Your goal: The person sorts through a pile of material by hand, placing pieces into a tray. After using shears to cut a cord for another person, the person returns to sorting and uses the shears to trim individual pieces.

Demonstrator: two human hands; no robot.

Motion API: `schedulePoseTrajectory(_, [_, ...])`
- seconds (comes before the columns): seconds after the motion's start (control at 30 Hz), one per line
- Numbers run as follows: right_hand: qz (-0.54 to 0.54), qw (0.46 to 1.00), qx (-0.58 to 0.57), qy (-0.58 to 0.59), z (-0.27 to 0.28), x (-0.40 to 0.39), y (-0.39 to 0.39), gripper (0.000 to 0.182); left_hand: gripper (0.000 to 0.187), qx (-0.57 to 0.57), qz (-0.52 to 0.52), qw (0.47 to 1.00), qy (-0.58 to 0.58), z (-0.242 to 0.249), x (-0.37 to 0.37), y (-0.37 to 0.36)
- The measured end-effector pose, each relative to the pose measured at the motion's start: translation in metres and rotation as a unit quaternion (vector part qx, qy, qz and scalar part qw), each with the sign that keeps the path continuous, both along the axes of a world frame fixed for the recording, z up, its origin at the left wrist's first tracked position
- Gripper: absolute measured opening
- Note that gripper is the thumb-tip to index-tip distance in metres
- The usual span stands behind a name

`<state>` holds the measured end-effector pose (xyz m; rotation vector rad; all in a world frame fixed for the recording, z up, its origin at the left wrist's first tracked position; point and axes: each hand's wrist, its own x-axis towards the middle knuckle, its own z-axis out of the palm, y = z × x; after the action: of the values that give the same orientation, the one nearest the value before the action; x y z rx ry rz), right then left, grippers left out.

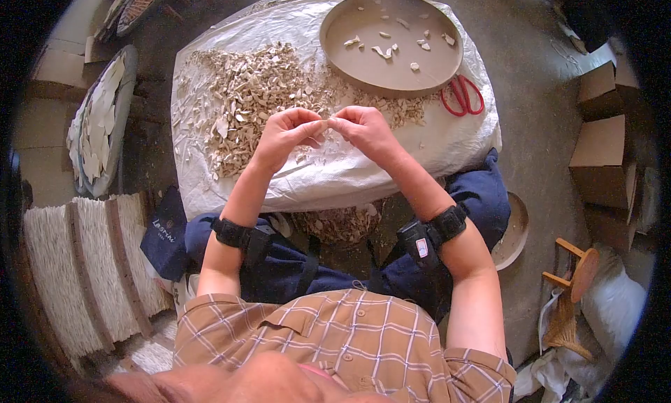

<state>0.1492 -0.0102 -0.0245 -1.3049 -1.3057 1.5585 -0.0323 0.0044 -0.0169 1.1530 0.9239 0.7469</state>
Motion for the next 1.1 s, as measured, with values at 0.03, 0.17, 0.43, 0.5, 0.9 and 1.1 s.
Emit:
schedulePoseTrajectory(0.03, [-0.001, 1.0, 0.01, 0.002, 0.001, 0.0, 0.0, 0.022, 0.017, -0.035, 0.013, 0.999, -0.029, 0.0, 0.0, -0.001])
schedulePoseTrajectory(0.17, [-0.005, 0.993, 0.109, -0.053, -0.006, -0.002, -0.001, 0.019, 0.018, -0.041, -0.01, 0.999, -0.005, 0.003, 0.0, -0.001])
schedulePoseTrajectory(0.43, [-0.031, 0.897, 0.32, -0.302, -0.006, -0.009, -0.013, 0.016, 0.017, -0.057, 0.012, 0.997, 0.04, -0.008, 0.01, -0.009])
schedulePoseTrajectory(0.5, [-0.042, 0.901, 0.312, -0.299, -0.014, -0.008, -0.01, 0.017, 0.018, -0.089, 0.026, 0.996, 0.011, -0.01, 0.01, -0.01])
schedulePoseTrajectory(0.9, [-0.071, 0.979, -0.118, 0.149, -0.003, -0.003, -0.004, 0.023, 0.015, -0.198, 0.065, 0.953, -0.221, -0.016, 0.013, -0.013])
schedulePoseTrajectory(1.1, [-0.011, 0.911, 0.312, -0.269, 0.001, -0.006, -0.007, 0.024, 0.016, -0.143, 0.04, 0.98, -0.129, -0.017, 0.013, -0.014])
